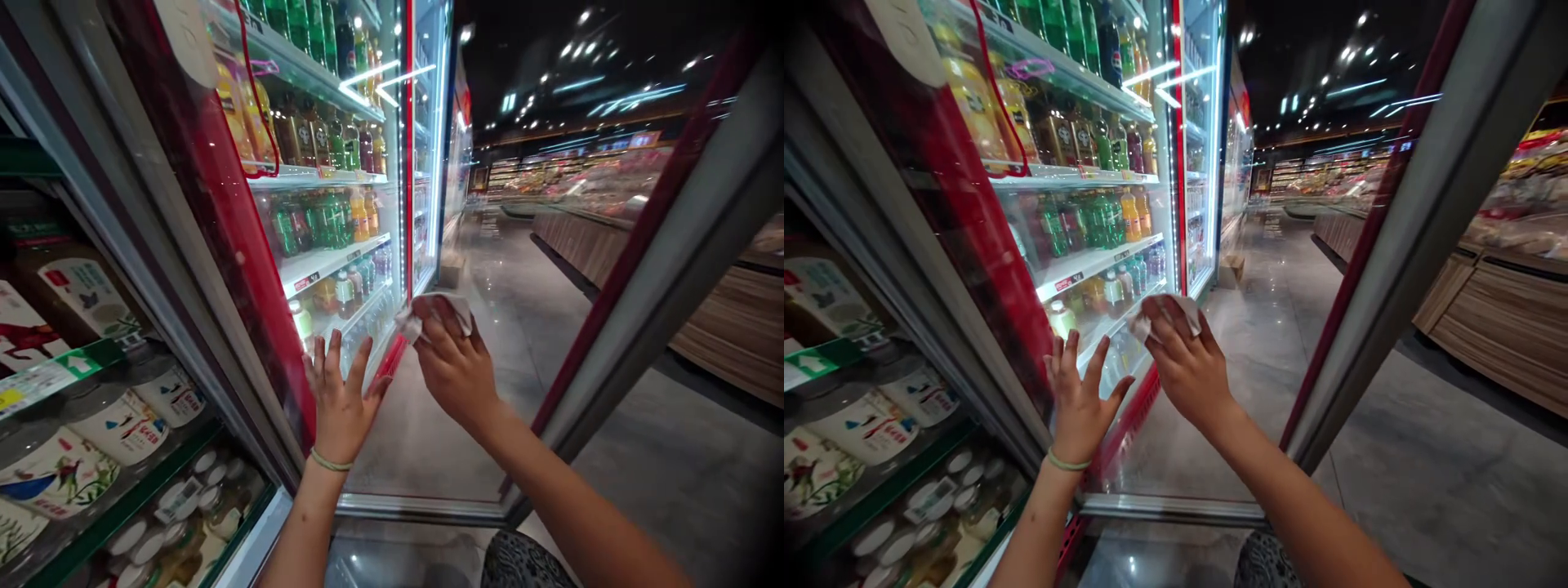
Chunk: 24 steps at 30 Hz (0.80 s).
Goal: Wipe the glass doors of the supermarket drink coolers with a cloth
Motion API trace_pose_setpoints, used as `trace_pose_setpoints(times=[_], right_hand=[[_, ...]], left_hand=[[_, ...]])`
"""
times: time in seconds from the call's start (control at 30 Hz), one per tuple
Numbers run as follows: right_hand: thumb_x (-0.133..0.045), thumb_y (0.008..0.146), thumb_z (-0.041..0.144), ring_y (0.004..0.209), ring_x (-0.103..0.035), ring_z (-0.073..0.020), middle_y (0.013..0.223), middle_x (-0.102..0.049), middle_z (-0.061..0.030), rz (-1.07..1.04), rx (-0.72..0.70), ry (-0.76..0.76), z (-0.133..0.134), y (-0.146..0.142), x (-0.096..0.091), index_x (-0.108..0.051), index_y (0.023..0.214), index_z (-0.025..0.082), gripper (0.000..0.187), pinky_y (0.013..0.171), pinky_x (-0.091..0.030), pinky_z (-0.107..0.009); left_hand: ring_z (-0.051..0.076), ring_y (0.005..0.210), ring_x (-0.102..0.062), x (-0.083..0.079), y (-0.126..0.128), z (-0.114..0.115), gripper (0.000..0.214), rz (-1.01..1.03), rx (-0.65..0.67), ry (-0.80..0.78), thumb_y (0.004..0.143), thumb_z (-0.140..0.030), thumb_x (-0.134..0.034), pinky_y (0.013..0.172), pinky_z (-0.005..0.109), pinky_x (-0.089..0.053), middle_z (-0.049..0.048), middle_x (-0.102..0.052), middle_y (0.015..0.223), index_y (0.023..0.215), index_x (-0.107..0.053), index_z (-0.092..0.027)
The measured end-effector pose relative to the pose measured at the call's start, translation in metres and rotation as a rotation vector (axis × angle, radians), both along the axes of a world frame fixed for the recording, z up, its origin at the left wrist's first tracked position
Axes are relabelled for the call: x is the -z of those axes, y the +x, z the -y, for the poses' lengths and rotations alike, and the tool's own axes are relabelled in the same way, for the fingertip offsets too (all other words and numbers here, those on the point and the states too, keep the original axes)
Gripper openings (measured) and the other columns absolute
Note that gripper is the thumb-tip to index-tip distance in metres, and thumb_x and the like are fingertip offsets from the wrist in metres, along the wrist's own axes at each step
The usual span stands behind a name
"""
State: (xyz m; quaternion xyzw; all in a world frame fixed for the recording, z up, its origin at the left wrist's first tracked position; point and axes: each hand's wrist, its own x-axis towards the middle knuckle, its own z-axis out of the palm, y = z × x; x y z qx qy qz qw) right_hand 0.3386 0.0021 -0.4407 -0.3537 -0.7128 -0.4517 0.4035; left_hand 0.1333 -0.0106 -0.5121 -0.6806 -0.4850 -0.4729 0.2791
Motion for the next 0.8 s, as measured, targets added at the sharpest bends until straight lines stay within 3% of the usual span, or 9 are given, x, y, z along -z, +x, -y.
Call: trace_pose_setpoints(times=[0.17,0.33,0.47,0.6,0.73,0.8], right_hand=[[-0.057,0.097,0.010,0.153,-0.041,-0.0245,0.155,-0.057,-0.0063,-0.072,0.025,0.030,0.006,-0.010,-0.006,-0.069,0.128,0.025,0.036,0.126,-0.034,-0.045],[-0.052,0.099,0.009,0.153,-0.041,-0.0212,0.157,-0.054,-0.0029,0.181,-0.037,-0.020,0.010,-0.012,-0.016,-0.065,0.135,0.027,0.042,0.129,-0.030,-0.043],[-0.053,0.098,0.008,0.154,-0.039,-0.0249,0.159,-0.052,-0.0049,0.113,-0.004,0.014,0.009,-0.017,-0.026,-0.063,0.138,0.026,0.045,0.127,-0.033,-0.046],[-0.053,0.099,0.009,0.153,-0.042,-0.0206,0.158,-0.054,-0.0026,0.302,-0.062,-0.029,0.007,-0.026,-0.029,-0.062,0.138,0.026,0.043,0.130,-0.027,-0.043],[-0.054,0.099,0.009,0.154,-0.039,-0.0240,0.158,-0.054,-0.0053,0.167,-0.020,0.003,0.006,-0.033,-0.029,-0.062,0.138,0.025,0.044,0.128,-0.030,-0.046],[-0.052,0.100,0.009,0.154,-0.040,-0.0223,0.159,-0.053,-0.0025,0.259,-0.071,-0.034,0.005,-0.038,-0.028,-0.061,0.138,0.028,0.044,0.128,-0.031,-0.045]], left_hand=[[0.036,0.162,-0.015,0.002,-0.007,0.004,0.085,-0.003,0.033,0.011,0.092,-0.044,-0.074,0.130,0.062,-0.015,0.0153,-0.026,0.171,0.164,-0.030,-0.034],[0.036,0.160,-0.023,-0.006,-0.015,0.008,0.078,-0.015,0.058,0.016,0.092,-0.044,-0.074,0.130,0.059,-0.019,0.0132,-0.033,0.169,0.160,-0.038,-0.033],[0.034,0.159,-0.025,-0.008,-0.019,0.009,0.073,-0.019,0.066,0.021,0.094,-0.044,-0.072,0.130,0.057,-0.020,0.0132,-0.039,0.165,0.159,-0.041,-0.032],[0.036,0.160,-0.023,0.001,-0.025,0.008,0.080,0.043,0.055,0.001,0.094,-0.046,-0.072,0.129,0.058,-0.023,0.0160,-0.036,0.166,0.163,-0.034,-0.030],[0.037,0.161,-0.018,0.013,-0.031,0.010,0.080,0.108,0.052,-0.015,0.094,-0.043,-0.072,0.128,0.061,-0.022,0.0167,-0.031,0.167,0.162,-0.034,-0.030],[0.037,0.161,-0.017,0.020,-0.033,0.012,0.080,0.132,0.049,-0.027,0.095,-0.042,-0.071,0.128,0.063,-0.023,0.0174,-0.030,0.168,0.163,-0.032,-0.030]])
